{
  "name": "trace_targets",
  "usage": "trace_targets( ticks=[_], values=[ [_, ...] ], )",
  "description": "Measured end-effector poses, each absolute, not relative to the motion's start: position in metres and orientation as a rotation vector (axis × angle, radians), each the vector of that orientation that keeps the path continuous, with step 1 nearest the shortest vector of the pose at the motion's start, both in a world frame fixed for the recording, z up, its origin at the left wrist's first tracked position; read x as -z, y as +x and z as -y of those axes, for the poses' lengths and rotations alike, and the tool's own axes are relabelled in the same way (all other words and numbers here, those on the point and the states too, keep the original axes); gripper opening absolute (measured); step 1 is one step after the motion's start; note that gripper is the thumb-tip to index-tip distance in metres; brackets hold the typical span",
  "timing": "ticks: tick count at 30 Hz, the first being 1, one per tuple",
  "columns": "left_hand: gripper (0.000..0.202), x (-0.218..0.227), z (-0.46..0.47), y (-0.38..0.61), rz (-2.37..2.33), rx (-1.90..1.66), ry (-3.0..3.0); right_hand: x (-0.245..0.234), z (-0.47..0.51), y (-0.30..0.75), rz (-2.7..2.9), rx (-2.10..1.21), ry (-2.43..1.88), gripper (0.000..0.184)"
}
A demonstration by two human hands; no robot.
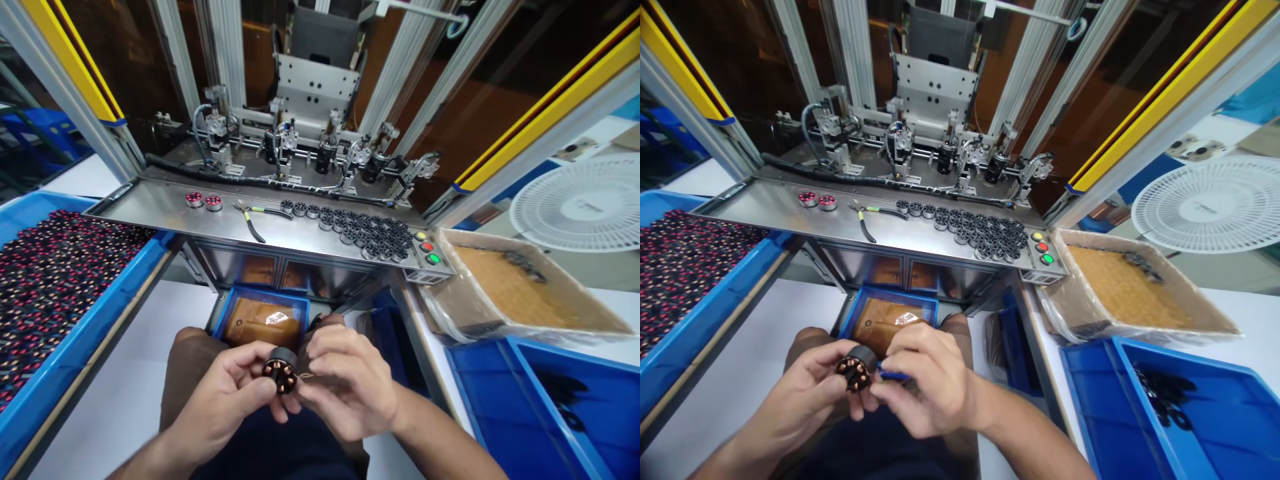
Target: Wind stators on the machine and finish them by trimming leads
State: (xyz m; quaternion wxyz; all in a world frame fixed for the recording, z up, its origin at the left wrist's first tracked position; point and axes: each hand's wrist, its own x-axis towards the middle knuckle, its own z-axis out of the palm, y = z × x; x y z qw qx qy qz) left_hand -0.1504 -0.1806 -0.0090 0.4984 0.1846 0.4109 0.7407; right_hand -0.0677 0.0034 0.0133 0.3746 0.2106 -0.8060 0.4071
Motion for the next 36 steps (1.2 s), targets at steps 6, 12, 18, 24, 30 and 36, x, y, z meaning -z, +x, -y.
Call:
trace_targets(
  ticks=[6,12,18,24,30,36],
  values=[
    [0.022,0.008,0.18,-0.149,-1.014,-1.796,0.425,-0.019,-0.011,-0.07,2.058,-1.347,0.486,0.06],
    [0.024,0.005,0.179,-0.148,-1.061,-1.788,0.453,-0.028,-0.005,-0.072,2.079,-1.22,0.521,0.014],
    [0.044,0.005,0.181,-0.146,-1.03,-1.996,0.407,-0.035,0.003,-0.07,2.132,-1.152,0.377,0.005],
    [0.046,0.003,0.166,-0.161,-0.714,-2.003,0.404,-0.046,0.003,-0.076,2.134,-1.228,0.475,0.007],
    [0.032,0.004,0.164,-0.16,-0.629,-1.635,0.514,-0.057,-0.003,-0.07,2.211,-1.156,0.496,0.01],
    [0.031,-0.006,0.171,-0.157,-0.89,-2.113,0.417,-0.059,0.002,-0.071,2.156,-1.192,0.257,0.011]
  ],
)
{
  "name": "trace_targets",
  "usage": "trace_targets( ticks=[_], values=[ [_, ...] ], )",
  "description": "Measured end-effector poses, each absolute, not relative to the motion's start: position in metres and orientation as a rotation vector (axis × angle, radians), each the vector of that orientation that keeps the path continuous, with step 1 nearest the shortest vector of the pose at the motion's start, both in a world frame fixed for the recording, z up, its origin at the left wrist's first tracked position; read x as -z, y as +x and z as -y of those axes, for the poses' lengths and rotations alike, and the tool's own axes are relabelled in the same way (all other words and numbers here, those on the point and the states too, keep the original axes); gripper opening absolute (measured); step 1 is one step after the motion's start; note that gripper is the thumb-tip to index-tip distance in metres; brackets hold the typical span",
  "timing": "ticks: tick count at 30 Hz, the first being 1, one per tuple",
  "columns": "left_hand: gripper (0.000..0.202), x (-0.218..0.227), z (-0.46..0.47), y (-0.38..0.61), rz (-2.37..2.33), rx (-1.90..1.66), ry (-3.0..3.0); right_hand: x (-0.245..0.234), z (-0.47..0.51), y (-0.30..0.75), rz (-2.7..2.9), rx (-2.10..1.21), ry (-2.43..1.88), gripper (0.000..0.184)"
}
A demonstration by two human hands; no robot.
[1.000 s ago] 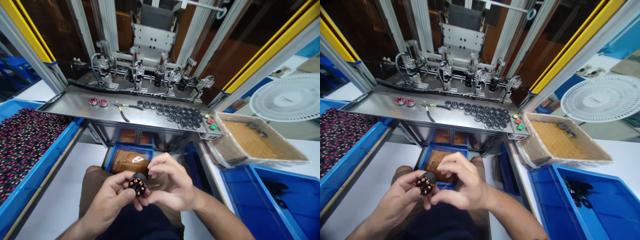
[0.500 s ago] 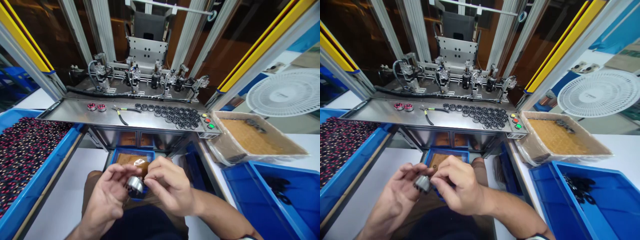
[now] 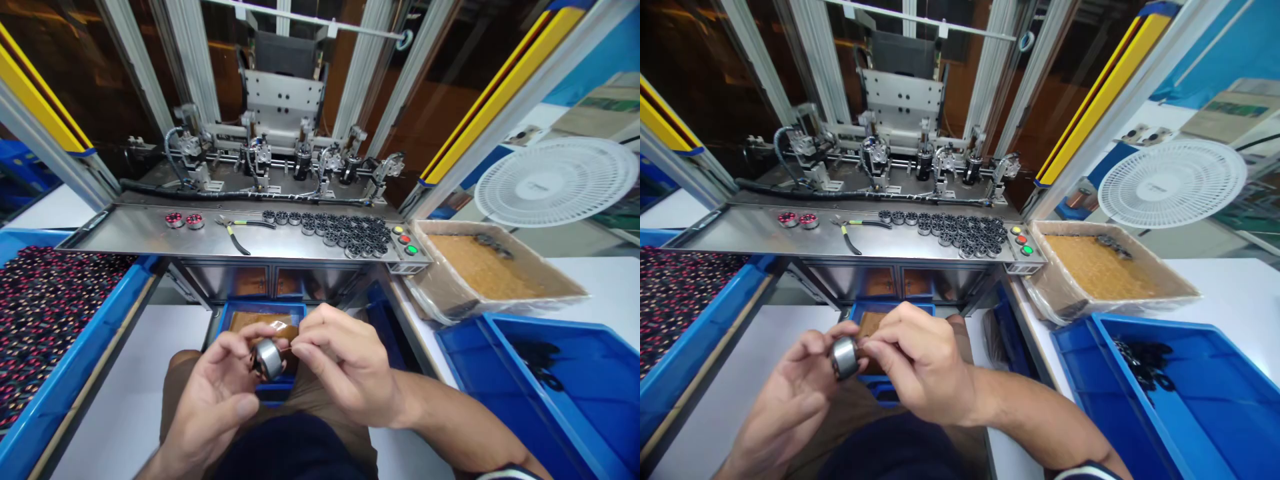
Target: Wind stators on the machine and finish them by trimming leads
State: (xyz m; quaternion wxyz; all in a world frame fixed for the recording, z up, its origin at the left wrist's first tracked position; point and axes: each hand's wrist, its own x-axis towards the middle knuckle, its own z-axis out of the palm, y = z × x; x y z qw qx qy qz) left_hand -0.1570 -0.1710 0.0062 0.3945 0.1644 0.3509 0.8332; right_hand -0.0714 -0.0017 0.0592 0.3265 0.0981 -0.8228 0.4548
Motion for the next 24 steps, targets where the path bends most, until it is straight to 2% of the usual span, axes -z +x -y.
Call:
trace_targets(
  ticks=[3,7,9,12,15,19,21,24],
  values=[
    [0.032,-0.005,0.167,-0.164,-0.812,-2.104,0.425,-0.059,0.003,-0.075,2.113,-1.27,0.346,0.01],
    [0.055,-0.002,0.161,-0.168,-0.669,-1.543,0.494,-0.061,0.002,-0.074,2.122,-1.272,0.469,0.011],
    [0.051,-0.003,0.162,-0.165,-0.652,-1.48,0.536,-0.062,0.001,-0.072,2.122,-1.242,0.473,0.011],
    [0.03,-0.007,0.167,-0.158,-0.814,-1.74,0.475,-0.062,0.002,-0.069,2.12,-1.214,0.346,0.009],
    [0.042,-0.009,0.171,-0.155,-0.946,-2.026,0.402,-0.061,0.004,-0.07,2.09,-1.235,0.212,0.01],
    [0.029,-0.007,0.166,-0.16,-0.911,-2.216,0.452,-0.059,0.005,-0.074,2.065,-1.312,0.286,0.012],
    [0.027,-0.005,0.161,-0.163,-0.893,-2.09,0.431,-0.059,0.003,-0.075,2.064,-1.339,0.371,0.012],
    [0.056,-0.003,0.156,-0.164,-0.702,-1.634,0.46,-0.058,0.0,-0.074,2.054,-1.341,0.437,0.012]
  ],
)
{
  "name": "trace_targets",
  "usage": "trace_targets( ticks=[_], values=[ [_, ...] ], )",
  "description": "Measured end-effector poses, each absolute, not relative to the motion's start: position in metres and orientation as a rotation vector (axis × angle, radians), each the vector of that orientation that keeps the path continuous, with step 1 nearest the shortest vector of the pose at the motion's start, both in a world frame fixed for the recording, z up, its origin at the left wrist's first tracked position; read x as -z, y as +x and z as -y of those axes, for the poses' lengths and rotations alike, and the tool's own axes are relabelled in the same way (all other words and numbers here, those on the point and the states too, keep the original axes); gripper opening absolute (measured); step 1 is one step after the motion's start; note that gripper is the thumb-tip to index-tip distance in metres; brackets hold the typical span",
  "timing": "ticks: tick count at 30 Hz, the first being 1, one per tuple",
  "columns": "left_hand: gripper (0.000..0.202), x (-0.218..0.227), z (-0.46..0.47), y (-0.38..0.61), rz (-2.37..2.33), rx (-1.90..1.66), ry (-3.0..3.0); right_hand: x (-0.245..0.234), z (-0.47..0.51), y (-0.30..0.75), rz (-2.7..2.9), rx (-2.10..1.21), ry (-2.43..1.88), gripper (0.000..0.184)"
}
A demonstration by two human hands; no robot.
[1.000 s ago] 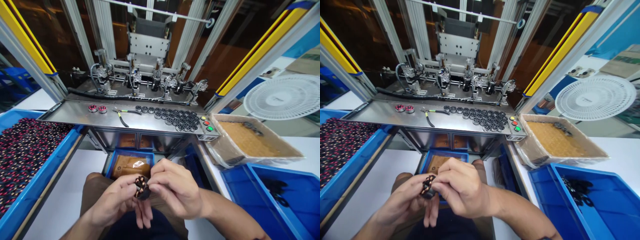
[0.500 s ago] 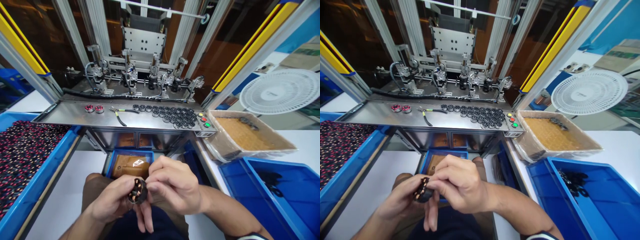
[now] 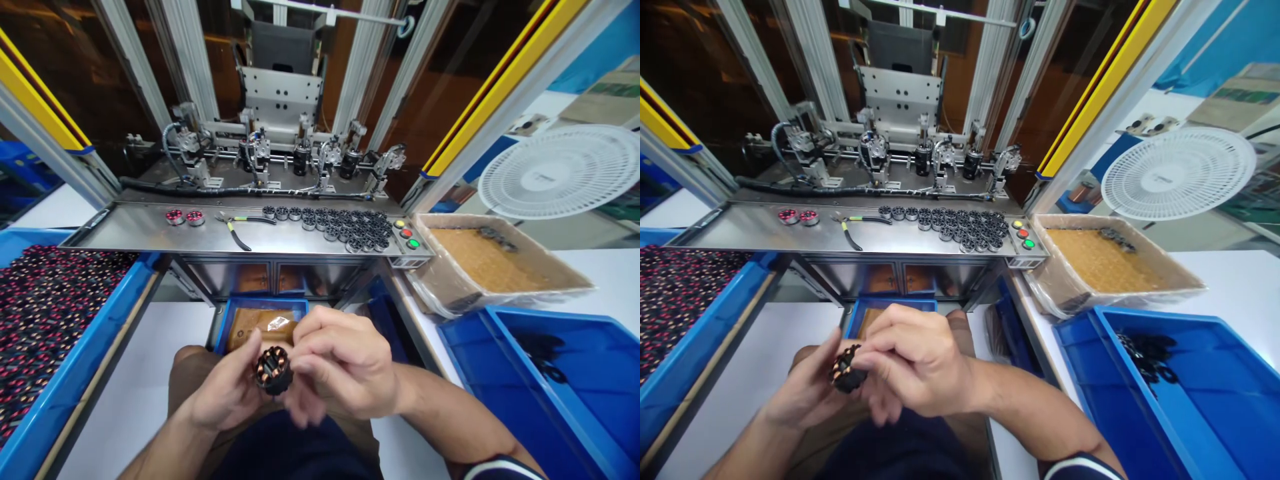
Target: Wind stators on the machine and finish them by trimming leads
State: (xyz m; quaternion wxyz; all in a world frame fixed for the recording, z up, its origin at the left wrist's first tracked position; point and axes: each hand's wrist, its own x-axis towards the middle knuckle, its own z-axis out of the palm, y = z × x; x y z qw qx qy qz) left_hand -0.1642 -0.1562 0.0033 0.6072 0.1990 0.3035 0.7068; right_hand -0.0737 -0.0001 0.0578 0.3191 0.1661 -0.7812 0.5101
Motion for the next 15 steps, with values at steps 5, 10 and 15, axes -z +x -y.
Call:
trace_targets(
  ticks=[5,10,15],
  values=[
    [0.036,-0.004,0.1611,-0.1601,-0.783,-1.675,0.529,-0.0574,-0.0026,-0.0704,2.101,-1.271,0.363,0.011],
    [0.04,-0.0017,0.165,-0.1567,-1.032,-2.035,0.574,-0.0555,0.0003,-0.0725,2.069,-1.253,0.201,0.012],
    [0.043,0.0034,0.1644,-0.1548,-1.238,-2.199,0.66,-0.0519,0.0018,-0.0751,2.028,-1.286,0.245,0.011]
  ],
)
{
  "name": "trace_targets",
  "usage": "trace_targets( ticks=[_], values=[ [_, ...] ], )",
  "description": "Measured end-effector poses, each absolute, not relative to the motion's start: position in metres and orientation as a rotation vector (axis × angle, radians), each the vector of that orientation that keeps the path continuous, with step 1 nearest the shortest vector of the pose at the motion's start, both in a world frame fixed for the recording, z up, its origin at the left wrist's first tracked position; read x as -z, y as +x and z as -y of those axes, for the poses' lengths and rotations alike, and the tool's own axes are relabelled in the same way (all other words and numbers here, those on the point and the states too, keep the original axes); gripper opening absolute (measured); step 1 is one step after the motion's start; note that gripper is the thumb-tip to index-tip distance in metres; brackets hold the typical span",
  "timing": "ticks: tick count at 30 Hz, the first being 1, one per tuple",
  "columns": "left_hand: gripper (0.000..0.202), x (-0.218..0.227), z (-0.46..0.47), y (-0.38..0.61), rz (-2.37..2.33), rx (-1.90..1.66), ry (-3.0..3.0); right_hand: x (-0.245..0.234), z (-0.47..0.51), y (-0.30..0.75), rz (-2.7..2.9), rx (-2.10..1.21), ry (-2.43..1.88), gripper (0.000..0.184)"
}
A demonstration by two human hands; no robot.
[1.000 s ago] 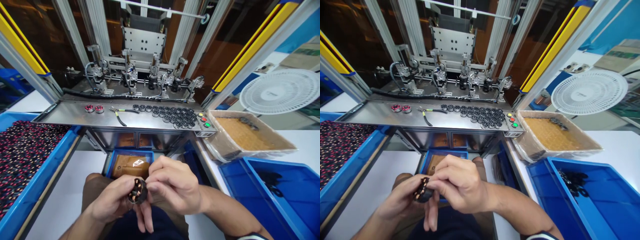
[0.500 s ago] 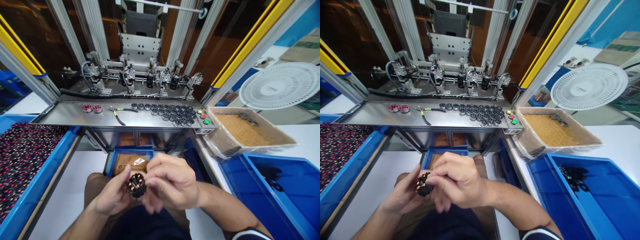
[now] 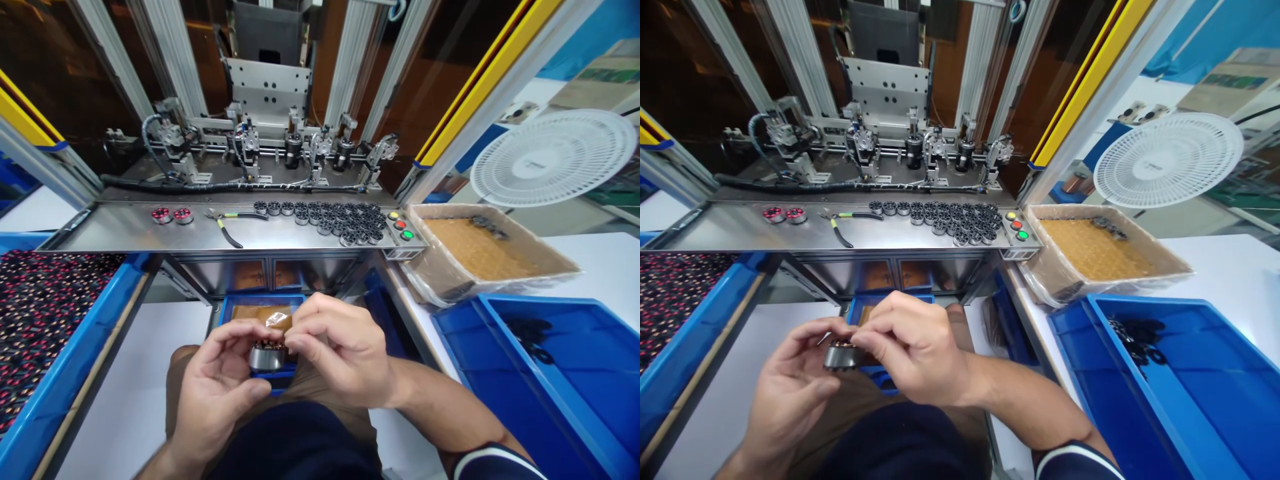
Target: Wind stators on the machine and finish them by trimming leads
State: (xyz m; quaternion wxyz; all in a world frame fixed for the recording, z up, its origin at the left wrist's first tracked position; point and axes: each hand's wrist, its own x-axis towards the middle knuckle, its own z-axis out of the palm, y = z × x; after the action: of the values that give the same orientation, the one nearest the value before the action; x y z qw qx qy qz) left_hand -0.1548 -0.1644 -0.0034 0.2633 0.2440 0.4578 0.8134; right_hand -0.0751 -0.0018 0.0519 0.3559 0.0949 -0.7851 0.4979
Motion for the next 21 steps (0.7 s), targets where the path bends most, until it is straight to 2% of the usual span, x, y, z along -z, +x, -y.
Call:
trace_targets(
  ticks=[6,9,11,16,18,21],
  values=[
    [0.028,0.008,0.164,-0.159,-1.232,-2.133,0.624,-0.05,0.004,-0.074,2.048,-1.159,0.282,0.008],
    [0.028,0.009,0.163,-0.163,-1.257,-2.177,0.653,-0.052,0.014,-0.071,1.993,-1.217,0.09,0.01],
    [0.029,0.009,0.163,-0.166,-1.265,-2.215,0.672,-0.05,0.024,-0.069,1.94,-1.447,-0.103,0.016],
    [0.027,0.005,0.163,-0.174,-1.17,-2.202,0.671,-0.028,0.046,-0.071,1.61,-2.376,-0.29,0.027],
    [0.027,0.003,0.164,-0.176,-1.12,-2.191,0.681,-0.018,0.05,-0.074,1.443,-2.565,-0.291,0.031],
    [0.028,0.003,0.165,-0.177,-1.088,-2.184,0.687,-0.011,0.051,-0.076,1.334,-2.66,-0.297,0.031]
  ],
)
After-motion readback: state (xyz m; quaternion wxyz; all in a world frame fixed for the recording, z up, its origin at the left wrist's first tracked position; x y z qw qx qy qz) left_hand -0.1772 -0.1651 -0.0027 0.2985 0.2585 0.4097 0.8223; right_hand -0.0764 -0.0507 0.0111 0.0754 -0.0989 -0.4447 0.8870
